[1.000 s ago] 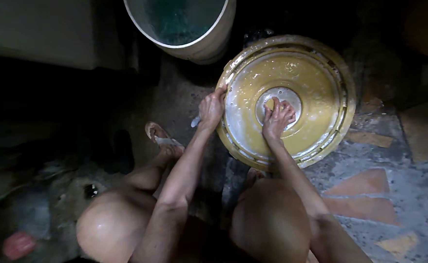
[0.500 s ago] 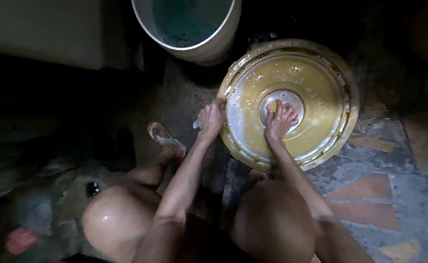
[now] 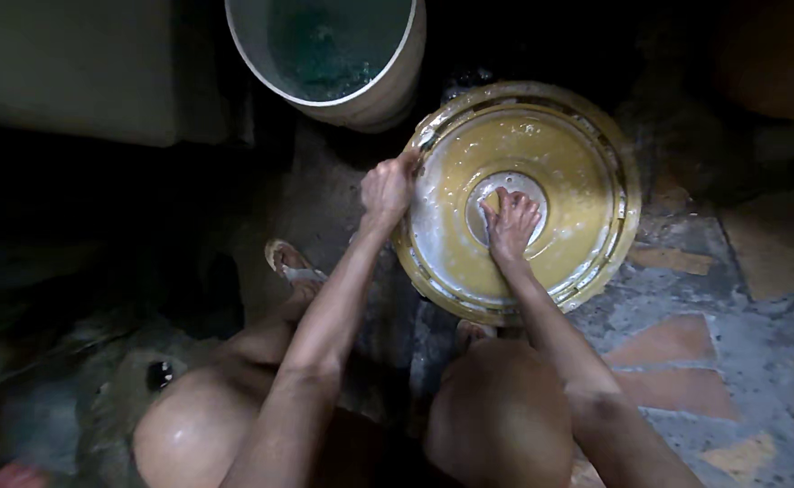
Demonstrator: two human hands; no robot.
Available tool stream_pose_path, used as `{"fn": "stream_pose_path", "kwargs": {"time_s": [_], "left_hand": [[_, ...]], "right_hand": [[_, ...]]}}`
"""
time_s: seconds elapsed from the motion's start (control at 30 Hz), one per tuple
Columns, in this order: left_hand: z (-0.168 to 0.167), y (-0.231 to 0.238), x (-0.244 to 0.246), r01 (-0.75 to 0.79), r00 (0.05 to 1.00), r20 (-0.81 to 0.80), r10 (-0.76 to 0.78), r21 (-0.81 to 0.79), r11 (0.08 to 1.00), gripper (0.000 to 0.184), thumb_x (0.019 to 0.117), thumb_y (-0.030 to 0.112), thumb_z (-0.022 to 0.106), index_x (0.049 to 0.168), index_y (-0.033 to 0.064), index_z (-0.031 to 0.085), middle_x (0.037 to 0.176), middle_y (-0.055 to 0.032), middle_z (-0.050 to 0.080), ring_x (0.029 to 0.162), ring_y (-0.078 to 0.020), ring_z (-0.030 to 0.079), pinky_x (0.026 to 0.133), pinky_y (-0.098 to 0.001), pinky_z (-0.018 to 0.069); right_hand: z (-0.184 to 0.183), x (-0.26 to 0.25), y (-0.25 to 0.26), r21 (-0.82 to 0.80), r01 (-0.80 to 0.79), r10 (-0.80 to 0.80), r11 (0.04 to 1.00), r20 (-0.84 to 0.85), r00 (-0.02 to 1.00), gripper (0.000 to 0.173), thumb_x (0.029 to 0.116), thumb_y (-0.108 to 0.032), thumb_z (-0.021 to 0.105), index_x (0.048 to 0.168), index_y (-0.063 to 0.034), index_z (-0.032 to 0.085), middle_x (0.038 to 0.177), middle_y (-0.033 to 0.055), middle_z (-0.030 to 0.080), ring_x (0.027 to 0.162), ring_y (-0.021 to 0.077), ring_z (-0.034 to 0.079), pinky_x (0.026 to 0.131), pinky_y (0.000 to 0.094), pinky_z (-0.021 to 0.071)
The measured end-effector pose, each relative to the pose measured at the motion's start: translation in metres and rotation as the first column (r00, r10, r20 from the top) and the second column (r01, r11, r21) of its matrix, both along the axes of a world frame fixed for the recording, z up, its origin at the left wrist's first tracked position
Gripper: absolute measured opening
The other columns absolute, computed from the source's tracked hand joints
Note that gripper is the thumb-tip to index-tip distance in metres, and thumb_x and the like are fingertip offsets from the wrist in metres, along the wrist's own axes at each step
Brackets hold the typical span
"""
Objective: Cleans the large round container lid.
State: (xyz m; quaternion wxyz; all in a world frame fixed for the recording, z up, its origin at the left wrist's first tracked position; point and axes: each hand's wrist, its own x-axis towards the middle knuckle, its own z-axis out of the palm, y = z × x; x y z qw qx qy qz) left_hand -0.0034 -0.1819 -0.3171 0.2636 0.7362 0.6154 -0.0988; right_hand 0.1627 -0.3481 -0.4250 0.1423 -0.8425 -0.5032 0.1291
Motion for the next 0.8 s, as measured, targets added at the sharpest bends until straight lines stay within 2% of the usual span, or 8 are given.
{"fn": "stream_pose_path", "kwargs": {"time_s": [0.1, 0.2, 0.3, 0.5, 0.57, 0.7, 0.77, 0.8], "left_hand": [[-0.018, 0.033, 0.050, 0.130, 0.991, -0.033, -0.131, -0.022, 0.991, 0.039, 0.1067, 0.020, 0.048, 0.143, 0.0304, 0.061, 0.124, -0.0181, 0.071, 0.113, -0.0433, 0.067, 0.091, -0.0620, 0.0510], [-0.019, 0.033, 0.045, 0.189, 0.980, -0.052, -0.191, -0.035, 0.981, 0.039, 0.1087, 0.021, 0.044, 0.143, 0.0289, 0.060, 0.124, -0.0193, 0.070, 0.111, -0.0444, 0.067, 0.088, -0.0631, 0.0511], [-0.010, 0.024, 0.019, 0.190, 0.978, -0.087, -0.191, -0.019, 0.982, 0.038, 0.1090, 0.022, 0.045, 0.143, 0.0281, 0.061, 0.118, -0.0207, 0.072, 0.105, -0.0456, 0.069, 0.084, -0.0639, 0.0514], [-0.017, 0.043, 0.060, 0.144, 0.989, -0.037, -0.145, -0.031, 0.989, 0.035, 0.1081, 0.023, 0.047, 0.139, 0.0264, 0.063, 0.124, -0.0193, 0.070, 0.114, -0.0442, 0.066, 0.090, -0.0634, 0.0509], [-0.018, 0.025, 0.036, 0.103, 0.995, -0.010, -0.104, -0.020, 0.994, 0.037, 0.1088, 0.025, 0.046, 0.143, 0.0301, 0.061, 0.123, -0.0181, 0.071, 0.111, -0.0433, 0.068, 0.089, -0.0629, 0.0520], [-0.011, -0.051, -0.037, -0.036, 0.995, 0.098, 0.031, 0.051, 0.998, 0.034, 0.1096, 0.031, 0.048, 0.139, 0.0188, 0.061, 0.104, -0.0231, 0.072, 0.091, -0.0469, 0.069, 0.073, -0.0643, 0.0544], [-0.006, -0.061, -0.038, -0.102, 0.992, 0.073, 0.101, 0.009, 0.995, 0.035, 0.1096, 0.031, 0.048, 0.140, 0.0203, 0.060, 0.104, -0.0234, 0.072, 0.091, -0.0469, 0.069, 0.073, -0.0641, 0.0537], [-0.006, -0.052, -0.028, -0.119, 0.992, 0.049, 0.120, -0.022, 0.993, 0.035, 0.1100, 0.030, 0.047, 0.141, 0.0209, 0.061, 0.108, -0.0231, 0.072, 0.096, -0.0462, 0.069, 0.077, -0.0636, 0.0536]], "right_hand": [[0.001, 0.001, 0.004, -0.015, -0.003, 0.003, 1.000, -0.007, 1.000, 0.050, 0.1060, -0.045, 0.051, 0.137, -0.0068, 0.059, 0.128, 0.0267, 0.057, 0.116, 0.0491, 0.055, 0.088, 0.0611, 0.0445], [0.001, -0.001, 0.001, -0.009, -0.001, 0.001, 1.000, 0.011, 1.000, 0.049, 0.1055, -0.046, 0.052, 0.136, -0.0078, 0.060, 0.126, 0.0254, 0.058, 0.113, 0.0476, 0.055, 0.085, 0.0594, 0.0449], [0.000, -0.001, 0.006, 0.022, 0.021, -0.021, 1.000, 0.010, 1.000, 0.047, 0.1035, -0.044, 0.057, 0.133, -0.0076, 0.063, 0.123, 0.0263, 0.060, 0.110, 0.0482, 0.057, 0.085, 0.0598, 0.0450], [0.001, 0.001, 0.008, -0.005, 0.010, -0.010, 1.000, -0.030, 0.999, 0.049, 0.1045, -0.045, 0.055, 0.135, -0.0067, 0.061, 0.125, 0.0275, 0.059, 0.113, 0.0502, 0.056, 0.086, 0.0611, 0.0467], [-0.001, -0.001, 0.005, -0.019, 0.020, -0.021, 1.000, -0.018, 1.000, 0.050, 0.1050, -0.046, 0.053, 0.136, -0.0072, 0.060, 0.125, 0.0272, 0.058, 0.113, 0.0496, 0.056, 0.087, 0.0607, 0.0464], [-0.003, -0.009, 0.009, -0.003, 0.071, -0.071, 0.997, 0.012, 0.997, 0.049, 0.1053, -0.046, 0.052, 0.134, -0.0071, 0.061, 0.123, 0.0281, 0.058, 0.112, 0.0505, 0.056, 0.089, 0.0609, 0.0457], [0.000, -0.012, 0.010, -0.015, 0.101, -0.101, 0.995, 0.023, 0.995, 0.048, 0.1054, -0.046, 0.052, 0.134, -0.0083, 0.061, 0.123, 0.0281, 0.058, 0.112, 0.0508, 0.056, 0.089, 0.0614, 0.0457], [0.001, -0.013, 0.011, -0.019, 0.118, -0.118, 0.993, 0.023, 0.993, 0.048, 0.1054, -0.046, 0.052, 0.134, -0.0089, 0.062, 0.123, 0.0285, 0.058, 0.113, 0.0513, 0.055, 0.089, 0.0619, 0.0451]]}}
